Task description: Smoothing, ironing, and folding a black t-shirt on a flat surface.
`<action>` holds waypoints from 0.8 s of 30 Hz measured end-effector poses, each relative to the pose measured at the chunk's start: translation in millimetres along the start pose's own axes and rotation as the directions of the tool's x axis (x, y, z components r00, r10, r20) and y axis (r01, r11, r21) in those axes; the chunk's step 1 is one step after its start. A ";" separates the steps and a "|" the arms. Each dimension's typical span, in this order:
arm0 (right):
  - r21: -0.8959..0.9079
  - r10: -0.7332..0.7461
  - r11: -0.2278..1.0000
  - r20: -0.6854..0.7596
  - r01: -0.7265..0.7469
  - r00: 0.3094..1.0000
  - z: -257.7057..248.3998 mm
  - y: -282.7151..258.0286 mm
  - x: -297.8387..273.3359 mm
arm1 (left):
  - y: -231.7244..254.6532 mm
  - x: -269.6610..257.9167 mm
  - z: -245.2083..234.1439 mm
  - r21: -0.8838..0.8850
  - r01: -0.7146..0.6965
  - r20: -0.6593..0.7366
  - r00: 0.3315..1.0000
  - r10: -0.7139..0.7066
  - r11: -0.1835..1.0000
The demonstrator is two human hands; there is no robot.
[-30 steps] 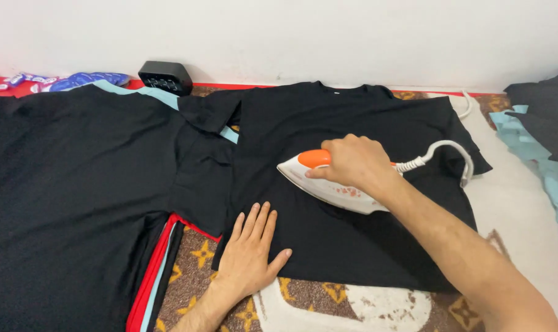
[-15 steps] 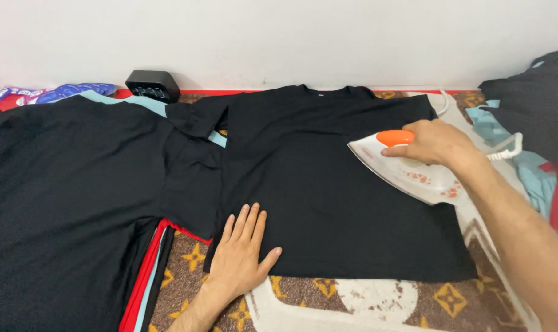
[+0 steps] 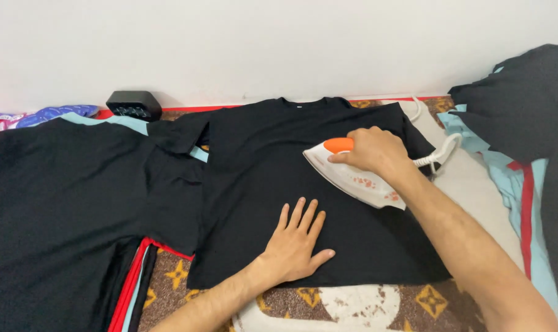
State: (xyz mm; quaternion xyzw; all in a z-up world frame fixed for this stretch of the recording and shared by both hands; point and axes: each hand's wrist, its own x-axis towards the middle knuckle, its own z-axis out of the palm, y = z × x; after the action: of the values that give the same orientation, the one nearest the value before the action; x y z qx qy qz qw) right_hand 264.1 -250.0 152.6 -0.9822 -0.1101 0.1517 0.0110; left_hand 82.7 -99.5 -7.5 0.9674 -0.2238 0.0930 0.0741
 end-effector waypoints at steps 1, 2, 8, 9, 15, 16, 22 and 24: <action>0.006 0.003 1.000 -0.004 -0.003 1.000 -5.8 1.4 7.7 | -1.2 -0.1 -3.7 0.005 -0.006 0.001 1.000 0.006 1.000; 0.029 0.040 0.999 0.016 -0.040 0.999 -9.8 2.5 14.6 | -1.3 -2.3 -7.1 0.003 -0.004 0.010 1.000 0.004 1.000; 0.044 0.124 0.991 0.010 -0.125 0.992 -8.0 37.5 32.4 | -2.3 -9.9 -11.7 0.018 -0.004 0.009 1.000 0.004 1.000; 0.036 0.143 0.989 0.000 -0.143 0.990 -5.1 47.0 32.5 | -2.3 -10.1 -10.6 0.022 -0.002 0.011 1.000 0.002 1.000; 0.060 0.259 0.965 -0.025 -0.257 0.966 -6.0 102.2 -17.8 | -3.6 -10.5 -11.0 0.028 -0.014 -0.014 1.000 0.015 1.000; 0.056 0.271 0.961 -0.030 -0.269 0.962 -4.0 113.8 -26.1 | -3.7 -11.0 -11.2 0.021 -0.024 -0.021 0.999 0.025 0.999; 0.514 0.366 0.853 -0.466 -0.091 0.805 46.5 214.1 -51.9 | 1.5 -13.0 -37.5 -0.114 -0.132 0.212 0.965 0.154 0.985; 0.722 0.491 0.669 -0.607 0.175 0.625 68.7 240.3 -58.5 | 5.2 -15.6 -41.4 -0.176 -0.188 0.233 0.946 0.226 0.966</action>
State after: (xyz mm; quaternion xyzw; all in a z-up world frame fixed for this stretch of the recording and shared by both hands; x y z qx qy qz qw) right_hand 240.3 -498.2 91.2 -0.8664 0.0712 -0.2469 0.4282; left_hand 60.4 -89.9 30.0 0.9340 -0.3382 -0.0403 0.1081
